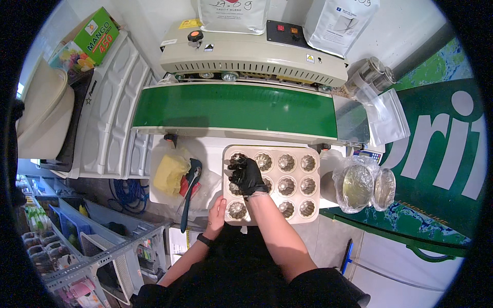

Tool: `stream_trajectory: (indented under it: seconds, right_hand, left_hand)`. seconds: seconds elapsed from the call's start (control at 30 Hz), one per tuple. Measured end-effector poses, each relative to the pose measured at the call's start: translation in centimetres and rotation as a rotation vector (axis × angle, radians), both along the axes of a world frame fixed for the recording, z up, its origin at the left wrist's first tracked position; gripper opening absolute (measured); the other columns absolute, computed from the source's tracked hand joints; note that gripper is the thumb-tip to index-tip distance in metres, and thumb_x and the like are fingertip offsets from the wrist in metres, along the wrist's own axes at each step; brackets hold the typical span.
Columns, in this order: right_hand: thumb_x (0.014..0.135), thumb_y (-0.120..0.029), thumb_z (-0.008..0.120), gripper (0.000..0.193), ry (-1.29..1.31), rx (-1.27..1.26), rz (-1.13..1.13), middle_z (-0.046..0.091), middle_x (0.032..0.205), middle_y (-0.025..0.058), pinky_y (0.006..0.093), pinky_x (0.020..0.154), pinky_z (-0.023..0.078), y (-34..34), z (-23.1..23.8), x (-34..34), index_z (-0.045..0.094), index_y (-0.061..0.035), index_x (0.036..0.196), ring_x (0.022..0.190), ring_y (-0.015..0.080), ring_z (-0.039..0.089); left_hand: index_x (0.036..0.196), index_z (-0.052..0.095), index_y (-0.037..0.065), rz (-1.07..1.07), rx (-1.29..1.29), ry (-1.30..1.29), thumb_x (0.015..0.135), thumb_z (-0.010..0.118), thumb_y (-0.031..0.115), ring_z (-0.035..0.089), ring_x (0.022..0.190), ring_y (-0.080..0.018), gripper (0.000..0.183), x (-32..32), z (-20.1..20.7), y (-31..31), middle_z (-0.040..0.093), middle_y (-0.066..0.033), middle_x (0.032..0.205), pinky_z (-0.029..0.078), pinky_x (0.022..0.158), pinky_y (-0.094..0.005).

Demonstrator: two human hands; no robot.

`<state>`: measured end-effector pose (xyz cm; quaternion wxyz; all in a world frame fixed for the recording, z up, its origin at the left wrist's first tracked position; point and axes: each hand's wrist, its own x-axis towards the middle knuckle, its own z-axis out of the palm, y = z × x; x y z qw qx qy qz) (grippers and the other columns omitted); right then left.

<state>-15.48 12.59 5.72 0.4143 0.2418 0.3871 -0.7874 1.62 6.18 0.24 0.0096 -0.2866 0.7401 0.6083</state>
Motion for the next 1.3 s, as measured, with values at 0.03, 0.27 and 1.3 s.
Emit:
stream_trajectory:
  seconds: [0.03, 0.27, 1.3]
  right_hand:
    - [0.078, -0.026, 0.038, 0.019, -0.030, -0.017, -0.055, 0.056, 0.069, 0.0056, 0.0314, 0.046, 0.043, -0.1, -0.4, 0.1, 0.051, -0.0133, 0.075, 0.062, 0.0178, 0.054]
    - [0.077, -0.022, 0.037, 0.020, -0.064, -0.238, -0.107, 0.044, 0.049, -0.0021, 0.0206, 0.033, 0.030, -1.0, -1.1, -0.4, 0.046, -0.0131, 0.062, 0.037, 0.0093, 0.037]
    - [0.070, -0.023, 0.046, 0.029, 2.013, 0.950, 1.615, 0.057, 0.063, 0.0134, 0.0344, 0.056, 0.045, 1.7, 4.5, -8.7, 0.058, -0.0190, 0.096, 0.055, 0.0267, 0.055]
  left_hand:
    - [0.108, 0.044, 0.002, -0.004, 0.014, 0.015, 0.085, 0.037, 0.031, 0.053, 0.086, -0.0288, 0.038, -0.2, 0.4, 0.1, 0.055, -0.0197, 0.089, 0.040, 0.073, -0.0313]
    - [0.108, 0.044, 0.003, -0.020, -0.009, 0.109, 0.085, 0.037, 0.030, 0.054, 0.086, -0.0308, 0.036, -0.5, -0.6, -0.4, 0.055, -0.0206, 0.087, 0.040, 0.072, -0.0323]
    - [0.099, 0.048, 0.007, -0.021, -0.157, 0.116, 0.083, 0.041, 0.029, 0.054, 0.069, -0.0331, 0.028, -1.0, 0.7, -0.6, 0.056, -0.0167, 0.075, 0.042, 0.058, -0.0389]
